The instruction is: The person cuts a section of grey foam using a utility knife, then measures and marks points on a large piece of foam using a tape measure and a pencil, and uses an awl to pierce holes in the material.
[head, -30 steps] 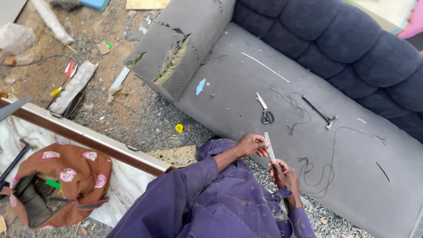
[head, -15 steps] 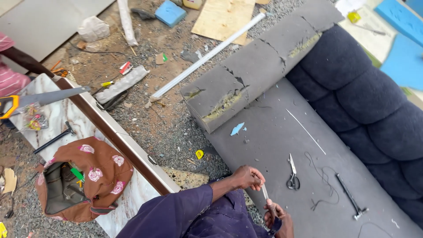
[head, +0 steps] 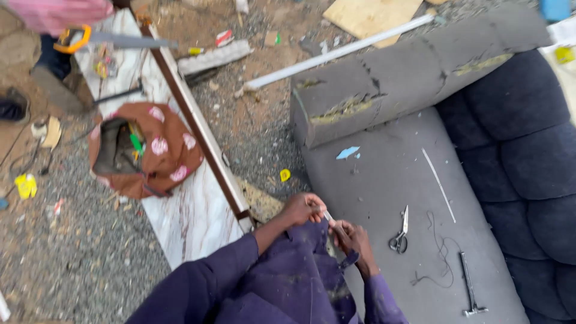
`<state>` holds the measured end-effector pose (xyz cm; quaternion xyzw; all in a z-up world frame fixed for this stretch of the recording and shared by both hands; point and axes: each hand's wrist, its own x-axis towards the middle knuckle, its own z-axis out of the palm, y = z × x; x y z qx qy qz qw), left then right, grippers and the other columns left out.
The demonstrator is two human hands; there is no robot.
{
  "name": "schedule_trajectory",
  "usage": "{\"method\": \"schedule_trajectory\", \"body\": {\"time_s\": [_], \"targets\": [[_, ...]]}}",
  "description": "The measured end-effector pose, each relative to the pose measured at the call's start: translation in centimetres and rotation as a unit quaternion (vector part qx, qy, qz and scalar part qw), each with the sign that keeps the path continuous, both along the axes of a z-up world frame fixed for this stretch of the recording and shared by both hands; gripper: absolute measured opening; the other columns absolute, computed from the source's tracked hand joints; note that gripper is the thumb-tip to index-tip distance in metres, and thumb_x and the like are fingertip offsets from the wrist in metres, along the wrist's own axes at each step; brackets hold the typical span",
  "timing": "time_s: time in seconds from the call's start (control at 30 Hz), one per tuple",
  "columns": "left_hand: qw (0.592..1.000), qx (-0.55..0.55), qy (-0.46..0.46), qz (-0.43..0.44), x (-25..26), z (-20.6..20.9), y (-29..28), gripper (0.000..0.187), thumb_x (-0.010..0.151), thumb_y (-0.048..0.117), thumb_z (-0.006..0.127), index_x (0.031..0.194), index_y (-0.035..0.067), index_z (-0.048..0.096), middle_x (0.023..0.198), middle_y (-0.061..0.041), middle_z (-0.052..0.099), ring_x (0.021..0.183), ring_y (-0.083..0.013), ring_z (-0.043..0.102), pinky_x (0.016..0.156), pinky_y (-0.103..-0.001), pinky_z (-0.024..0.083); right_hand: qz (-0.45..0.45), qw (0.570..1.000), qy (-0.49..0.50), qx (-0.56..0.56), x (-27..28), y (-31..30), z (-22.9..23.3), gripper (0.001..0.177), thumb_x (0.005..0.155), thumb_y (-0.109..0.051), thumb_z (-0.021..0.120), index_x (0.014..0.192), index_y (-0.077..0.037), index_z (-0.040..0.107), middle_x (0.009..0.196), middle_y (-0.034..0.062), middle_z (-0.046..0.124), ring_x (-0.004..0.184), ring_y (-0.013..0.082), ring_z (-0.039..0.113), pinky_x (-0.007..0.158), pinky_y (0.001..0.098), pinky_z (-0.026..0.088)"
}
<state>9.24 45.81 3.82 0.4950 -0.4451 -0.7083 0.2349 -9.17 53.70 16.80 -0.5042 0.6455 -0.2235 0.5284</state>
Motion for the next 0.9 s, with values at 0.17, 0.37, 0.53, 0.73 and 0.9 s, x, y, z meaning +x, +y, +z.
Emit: {"method": "schedule_trajectory", "body": {"time_s": [0.17,0.37,0.53,0.73,0.9], "targets": [[0.994,-0.037,0.057,0.081,1.3,-0.4,1.8,0.018,0.097,0.010,0.073,0.103,-0.007,0.070,0.077,-0.019,0.075,0.060,-0.0205,0.074,0.049,-0.023,0.062,-0.045,0.998,0.029,0.038,0.7,0.7,-6.0,0.051,0.096,-0.048,0.068,0.062,-0.010,0.073,0.039,0.0074,0.060,0.036,0.0186,0.059,0.048,0.0280,0.048],[0.992,0.028,-0.112,0.058,1.2,5.1,-0.4,0.011,0.099,0.017,0.070,0.102,0.010,0.077,0.079,-0.003,0.077,0.063,-0.0095,0.071,0.058,-0.024,0.058,-0.084,0.989,0.059,0.106,0.3,1.6,-5.2,0.050,0.092,-0.054,0.065,0.062,-0.014,0.067,0.052,0.0005,0.057,0.048,0.0119,0.049,0.050,0.0294,0.037],[0.992,0.045,-0.104,0.051,3.1,2.8,-4.9,0.015,0.102,0.022,0.068,0.107,0.010,0.076,0.084,-0.004,0.078,0.067,-0.0117,0.072,0.059,-0.028,0.060,-0.087,0.973,0.076,0.199,1.0,-2.0,-7.1,0.052,0.095,-0.047,0.068,0.060,-0.009,0.061,0.048,0.0042,0.057,0.042,0.0114,0.037,0.042,0.0301,0.025],[0.986,0.093,-0.084,0.106,6.0,-10.2,-11.3,0.022,0.102,0.029,0.063,0.118,0.015,0.069,0.094,-0.002,0.074,0.077,-0.0180,0.070,0.072,-0.044,0.064,-0.073,0.942,0.185,0.272,7.3,-12.2,-13.8,0.054,0.094,-0.054,0.066,0.065,-0.009,0.065,0.054,0.0011,0.053,0.058,0.0135,0.049,0.063,0.0301,0.038],[0.968,0.143,-0.105,0.179,10.8,-22.2,-16.5,0.032,0.102,0.037,0.060,0.127,0.019,0.067,0.097,0.001,0.073,0.078,-0.0194,0.070,0.076,-0.048,0.063,0.111,0.938,0.224,0.238,13.5,-20.2,-33.0,0.053,0.093,-0.047,0.056,0.060,-0.009,0.041,0.053,0.0097,0.040,0.059,0.0224,0.034,0.060,0.0480,0.027]]}}
